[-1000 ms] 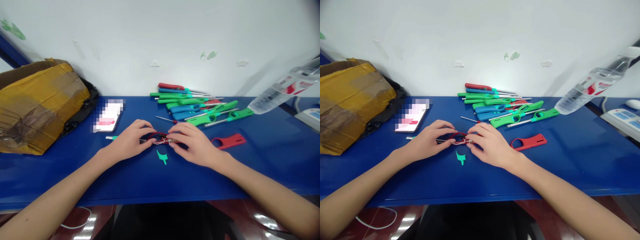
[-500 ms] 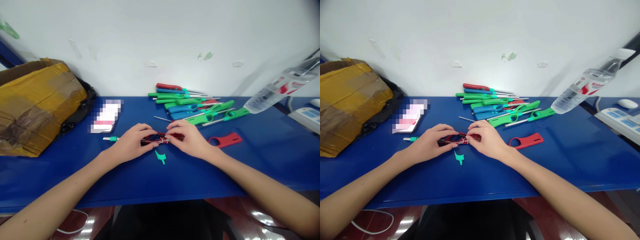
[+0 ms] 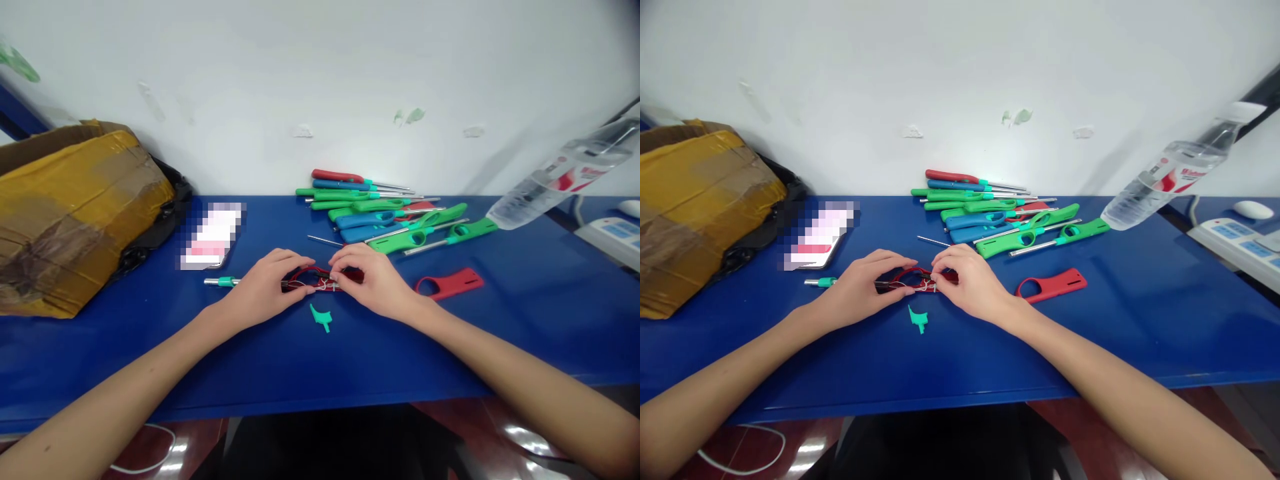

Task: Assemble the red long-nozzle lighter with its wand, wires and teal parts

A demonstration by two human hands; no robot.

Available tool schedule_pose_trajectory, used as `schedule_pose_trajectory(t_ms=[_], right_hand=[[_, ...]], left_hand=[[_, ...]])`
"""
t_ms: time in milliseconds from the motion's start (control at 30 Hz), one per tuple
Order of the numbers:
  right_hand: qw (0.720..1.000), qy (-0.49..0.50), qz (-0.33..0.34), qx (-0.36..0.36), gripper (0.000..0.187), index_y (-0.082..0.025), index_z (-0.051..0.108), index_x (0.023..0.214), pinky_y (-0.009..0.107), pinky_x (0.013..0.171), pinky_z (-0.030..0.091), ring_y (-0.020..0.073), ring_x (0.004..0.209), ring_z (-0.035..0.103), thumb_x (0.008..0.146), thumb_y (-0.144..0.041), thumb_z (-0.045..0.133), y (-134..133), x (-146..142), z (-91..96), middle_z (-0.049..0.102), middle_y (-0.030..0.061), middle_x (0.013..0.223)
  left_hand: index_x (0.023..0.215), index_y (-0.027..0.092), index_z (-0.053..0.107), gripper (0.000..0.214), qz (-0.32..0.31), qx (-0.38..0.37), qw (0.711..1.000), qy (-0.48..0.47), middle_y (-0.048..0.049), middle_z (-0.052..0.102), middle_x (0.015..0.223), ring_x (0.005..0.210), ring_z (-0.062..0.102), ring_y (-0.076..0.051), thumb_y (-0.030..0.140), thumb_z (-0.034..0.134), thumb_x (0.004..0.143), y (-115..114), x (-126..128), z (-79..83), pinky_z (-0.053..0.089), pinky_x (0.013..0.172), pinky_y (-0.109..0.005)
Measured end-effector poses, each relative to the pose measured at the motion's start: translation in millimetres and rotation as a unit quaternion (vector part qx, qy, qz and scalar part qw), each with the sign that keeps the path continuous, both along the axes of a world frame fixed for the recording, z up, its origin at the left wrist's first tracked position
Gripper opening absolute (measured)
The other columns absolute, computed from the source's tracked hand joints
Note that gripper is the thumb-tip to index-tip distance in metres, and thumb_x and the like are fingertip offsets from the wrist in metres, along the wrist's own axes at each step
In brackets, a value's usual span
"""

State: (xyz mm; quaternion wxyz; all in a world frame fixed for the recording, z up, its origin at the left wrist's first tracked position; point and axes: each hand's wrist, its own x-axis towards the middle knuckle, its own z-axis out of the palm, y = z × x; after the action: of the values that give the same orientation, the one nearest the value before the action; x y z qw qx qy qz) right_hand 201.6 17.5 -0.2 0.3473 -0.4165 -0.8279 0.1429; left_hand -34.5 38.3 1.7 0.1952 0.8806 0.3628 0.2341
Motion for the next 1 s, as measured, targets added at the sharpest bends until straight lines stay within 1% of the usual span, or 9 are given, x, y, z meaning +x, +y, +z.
schedule_pose_trajectory(t_ms=[100,200,333,433,533,633,733,1000], right_hand=[[1.0,-0.004,-0.014,0.004,0.01,-0.021,0.07,0.082,0.041,0.089,0.053,0.0234,0.098,0.065,0.082,-0.013,0.064,-2,-1,-0.4,0.074,0.0057,0.096],[1.0,-0.004,-0.021,0.001,0.008,-0.021,0.071,0.087,0.042,0.089,0.053,0.0242,0.099,0.065,0.083,-0.017,0.066,-2,-1,-1.4,0.074,0.0063,0.096],[1.0,0.01,-0.019,0.019,0.009,-0.022,0.072,0.081,0.041,0.085,0.055,0.0229,0.093,0.065,0.084,-0.017,0.065,-3,-2,-0.4,0.074,0.0057,0.094],[0.999,0.01,-0.028,0.02,0.01,-0.022,0.072,0.079,0.041,0.083,0.055,0.0227,0.091,0.065,0.084,-0.018,0.065,-5,-2,0.7,0.074,0.0058,0.093],[0.999,-0.004,-0.034,0.0,0.007,-0.022,0.073,0.08,0.041,0.085,0.055,0.0236,0.095,0.065,0.084,-0.02,0.067,-4,-1,0.3,0.074,0.0064,0.095],[0.999,-0.007,-0.031,-0.02,0.007,-0.022,0.074,0.08,0.041,0.085,0.054,0.0235,0.096,0.065,0.083,-0.02,0.068,-2,0,-1.5,0.074,0.0058,0.096],[0.999,0.006,-0.028,-0.035,0.007,-0.021,0.074,0.078,0.04,0.086,0.054,0.023,0.096,0.066,0.083,-0.018,0.069,0,0,-3.1,0.075,0.0053,0.096],[0.998,0.029,-0.019,-0.057,0.009,-0.022,0.07,0.078,0.041,0.09,0.053,0.0226,0.099,0.067,0.085,-0.017,0.066,1,0,-2.5,0.076,0.0039,0.096]], left_hand=[[0.126,0.023,0.062,0.041,-0.004,-0.018,1.0,0.002,-0.0065,0.066,0.115,0.107,0.061,-0.023,0.04,0.066,0.089,0,-2,2.2,0.053,0.093,-0.039],[0.127,0.025,0.061,0.038,-0.012,-0.04,0.999,0.0,-0.0058,0.065,0.119,0.109,0.061,-0.022,0.035,0.064,0.09,1,-5,4.6,0.055,0.091,-0.038],[0.124,0.028,0.063,0.034,-0.013,-0.055,0.998,-0.004,-0.0053,0.065,0.119,0.111,0.06,-0.023,0.035,0.062,0.091,1,-7,7.3,0.057,0.088,-0.037],[0.117,0.026,0.065,0.029,-0.015,-0.051,0.999,-0.004,-0.0053,0.066,0.116,0.108,0.06,-0.023,0.035,0.063,0.089,0,-6,9.2,0.056,0.09,-0.038],[0.101,0.024,0.069,0.019,-0.017,-0.046,0.999,-0.007,-0.0054,0.066,0.112,0.104,0.062,-0.022,0.036,0.064,0.088,0,-5,10.7,0.055,0.092,-0.039],[0.089,0.023,0.071,0.015,-0.018,-0.046,0.999,0.0,-0.0055,0.064,0.113,0.103,0.062,-0.022,0.036,0.063,0.089,0,-6,11.0,0.053,0.093,-0.04],[0.086,0.024,0.072,0.015,-0.018,-0.047,0.999,0.012,-0.0056,0.063,0.114,0.105,0.061,-0.023,0.035,0.062,0.089,0,-6,10.4,0.052,0.094,-0.041],[0.084,0.023,0.071,0.016,-0.021,-0.051,0.998,0.009,-0.0061,0.063,0.113,0.105,0.06,-0.023,0.035,0.062,0.089,-1,-4,9.3,0.053,0.09,-0.039]])
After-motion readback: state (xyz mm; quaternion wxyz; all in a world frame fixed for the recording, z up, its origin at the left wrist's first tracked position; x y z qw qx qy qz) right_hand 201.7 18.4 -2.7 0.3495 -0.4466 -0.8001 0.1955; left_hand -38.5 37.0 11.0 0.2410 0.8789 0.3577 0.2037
